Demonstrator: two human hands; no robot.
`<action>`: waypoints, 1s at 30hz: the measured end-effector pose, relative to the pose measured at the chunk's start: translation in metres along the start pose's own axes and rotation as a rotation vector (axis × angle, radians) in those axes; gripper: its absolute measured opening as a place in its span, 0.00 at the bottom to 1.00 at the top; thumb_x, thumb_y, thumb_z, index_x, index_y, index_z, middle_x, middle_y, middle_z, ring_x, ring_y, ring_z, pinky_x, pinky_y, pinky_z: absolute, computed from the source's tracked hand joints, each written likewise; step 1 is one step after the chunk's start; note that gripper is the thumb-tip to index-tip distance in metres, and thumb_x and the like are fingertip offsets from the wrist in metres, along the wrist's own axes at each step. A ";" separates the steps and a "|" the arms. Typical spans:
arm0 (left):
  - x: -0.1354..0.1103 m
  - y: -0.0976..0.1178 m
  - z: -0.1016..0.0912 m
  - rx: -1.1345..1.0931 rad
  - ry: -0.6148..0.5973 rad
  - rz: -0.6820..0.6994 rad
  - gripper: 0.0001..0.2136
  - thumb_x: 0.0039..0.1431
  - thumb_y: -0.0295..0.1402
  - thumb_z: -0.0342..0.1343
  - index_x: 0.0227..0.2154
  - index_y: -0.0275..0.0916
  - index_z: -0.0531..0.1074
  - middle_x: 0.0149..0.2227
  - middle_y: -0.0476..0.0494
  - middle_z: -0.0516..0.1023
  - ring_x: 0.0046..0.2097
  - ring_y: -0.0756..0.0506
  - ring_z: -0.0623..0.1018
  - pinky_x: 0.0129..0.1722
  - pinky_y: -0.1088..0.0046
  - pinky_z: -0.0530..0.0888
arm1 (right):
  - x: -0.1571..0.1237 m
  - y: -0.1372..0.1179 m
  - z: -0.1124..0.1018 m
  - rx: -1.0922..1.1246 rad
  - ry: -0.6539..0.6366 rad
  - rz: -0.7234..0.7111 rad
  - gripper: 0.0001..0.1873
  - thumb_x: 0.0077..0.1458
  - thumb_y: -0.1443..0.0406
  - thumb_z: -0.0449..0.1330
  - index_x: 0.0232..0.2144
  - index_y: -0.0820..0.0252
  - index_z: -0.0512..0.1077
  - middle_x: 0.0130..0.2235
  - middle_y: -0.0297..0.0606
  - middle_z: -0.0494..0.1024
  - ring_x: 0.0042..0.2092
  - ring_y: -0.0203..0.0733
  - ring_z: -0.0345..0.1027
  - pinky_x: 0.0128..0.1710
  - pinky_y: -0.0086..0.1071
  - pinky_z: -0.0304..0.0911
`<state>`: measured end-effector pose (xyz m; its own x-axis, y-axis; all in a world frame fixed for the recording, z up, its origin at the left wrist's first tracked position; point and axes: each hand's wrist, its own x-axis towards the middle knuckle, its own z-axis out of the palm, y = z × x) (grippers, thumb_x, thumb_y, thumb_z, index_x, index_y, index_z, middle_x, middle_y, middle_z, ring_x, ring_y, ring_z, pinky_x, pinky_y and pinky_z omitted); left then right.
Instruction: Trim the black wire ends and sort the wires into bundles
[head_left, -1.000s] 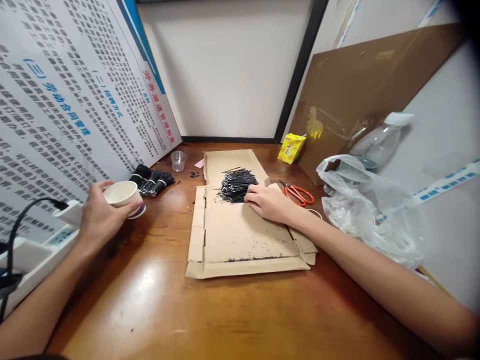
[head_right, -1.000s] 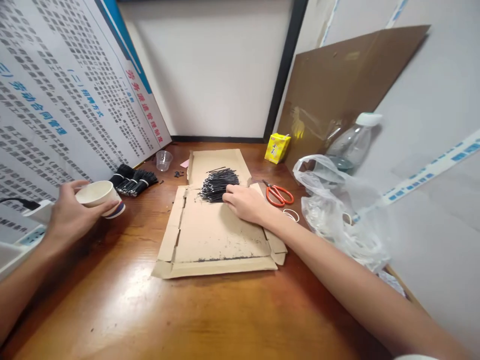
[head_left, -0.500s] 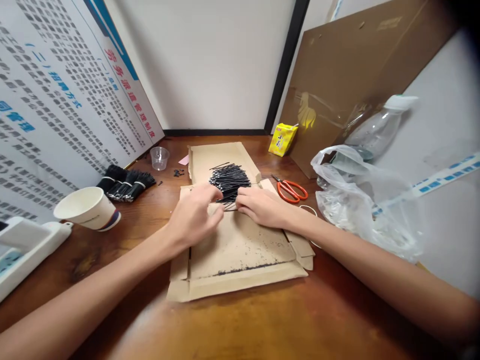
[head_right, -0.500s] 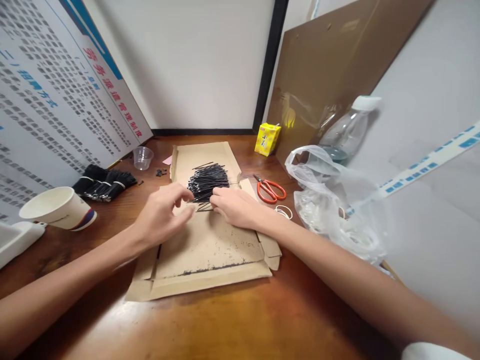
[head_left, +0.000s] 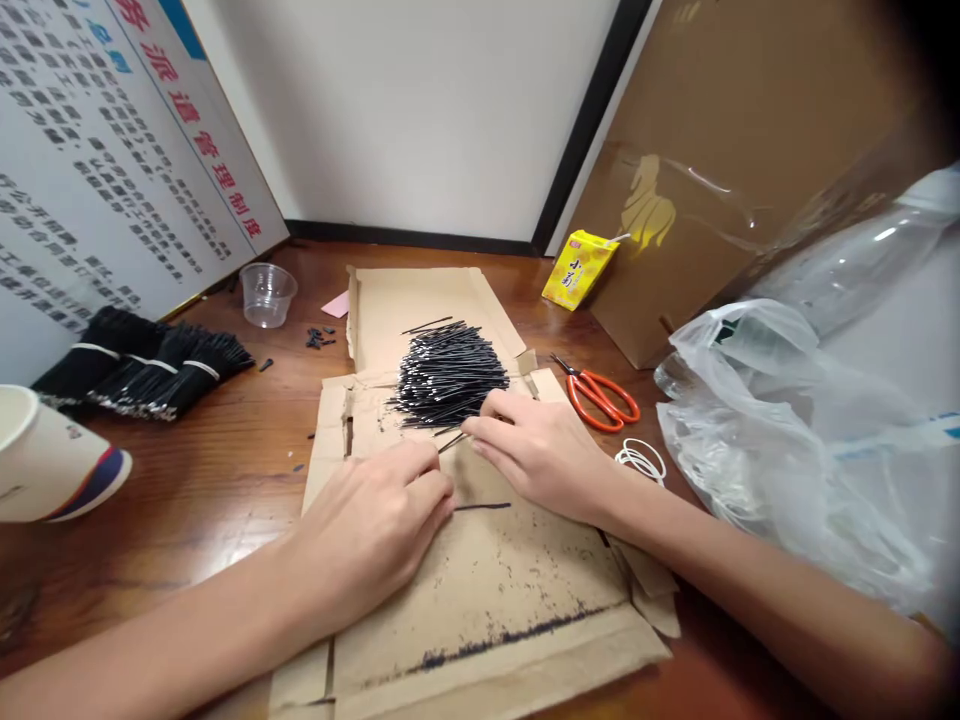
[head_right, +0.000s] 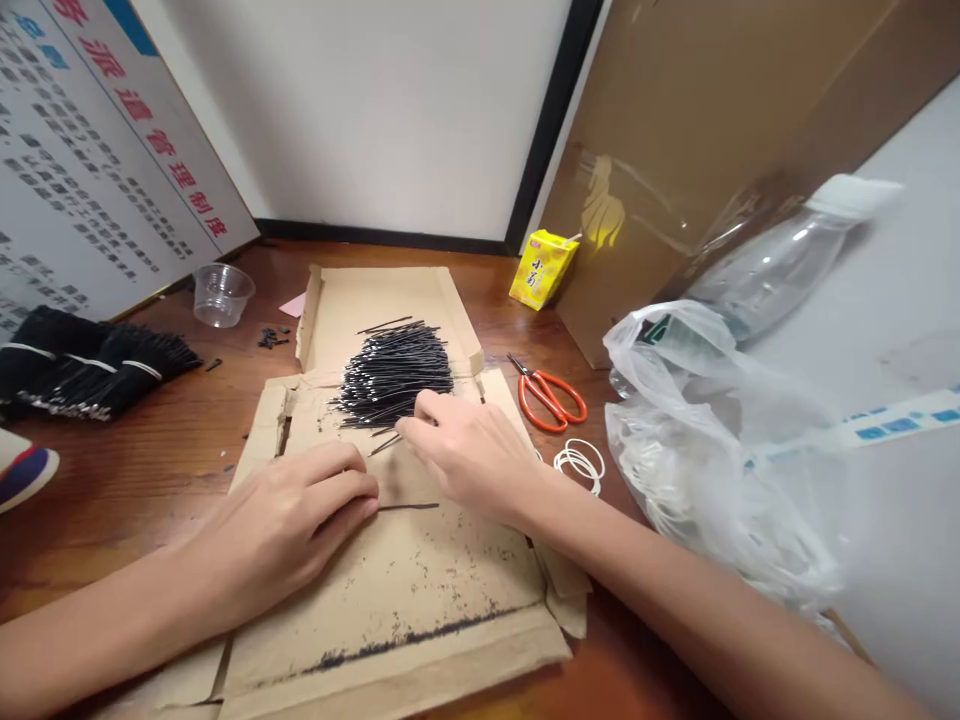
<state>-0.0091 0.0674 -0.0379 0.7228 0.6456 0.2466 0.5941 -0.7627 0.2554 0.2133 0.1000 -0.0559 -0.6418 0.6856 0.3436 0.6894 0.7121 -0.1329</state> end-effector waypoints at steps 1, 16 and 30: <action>-0.002 0.002 -0.001 0.005 -0.008 -0.003 0.13 0.68 0.30 0.45 0.30 0.35 0.72 0.32 0.43 0.71 0.32 0.45 0.71 0.29 0.67 0.70 | 0.000 0.001 0.001 -0.039 -0.026 -0.003 0.12 0.63 0.70 0.50 0.35 0.61 0.74 0.35 0.40 0.72 0.32 0.39 0.59 0.27 0.33 0.46; -0.019 0.008 0.000 -0.004 -0.005 0.041 0.09 0.70 0.32 0.46 0.37 0.37 0.70 0.35 0.43 0.70 0.32 0.44 0.70 0.28 0.66 0.66 | 0.001 -0.006 0.003 0.053 0.118 0.141 0.09 0.62 0.69 0.53 0.33 0.60 0.73 0.32 0.39 0.74 0.33 0.39 0.65 0.30 0.33 0.55; -0.019 0.007 0.003 0.025 0.065 0.059 0.09 0.68 0.26 0.46 0.31 0.36 0.67 0.32 0.44 0.67 0.31 0.44 0.65 0.28 0.66 0.61 | -0.002 -0.008 -0.014 0.239 -0.105 0.075 0.07 0.48 0.74 0.53 0.26 0.58 0.66 0.26 0.33 0.69 0.28 0.36 0.58 0.28 0.31 0.50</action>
<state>-0.0179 0.0496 -0.0434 0.7332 0.5997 0.3207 0.5602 -0.7999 0.2152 0.2138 0.0911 -0.0424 -0.6321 0.7406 0.2279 0.6455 0.6660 -0.3738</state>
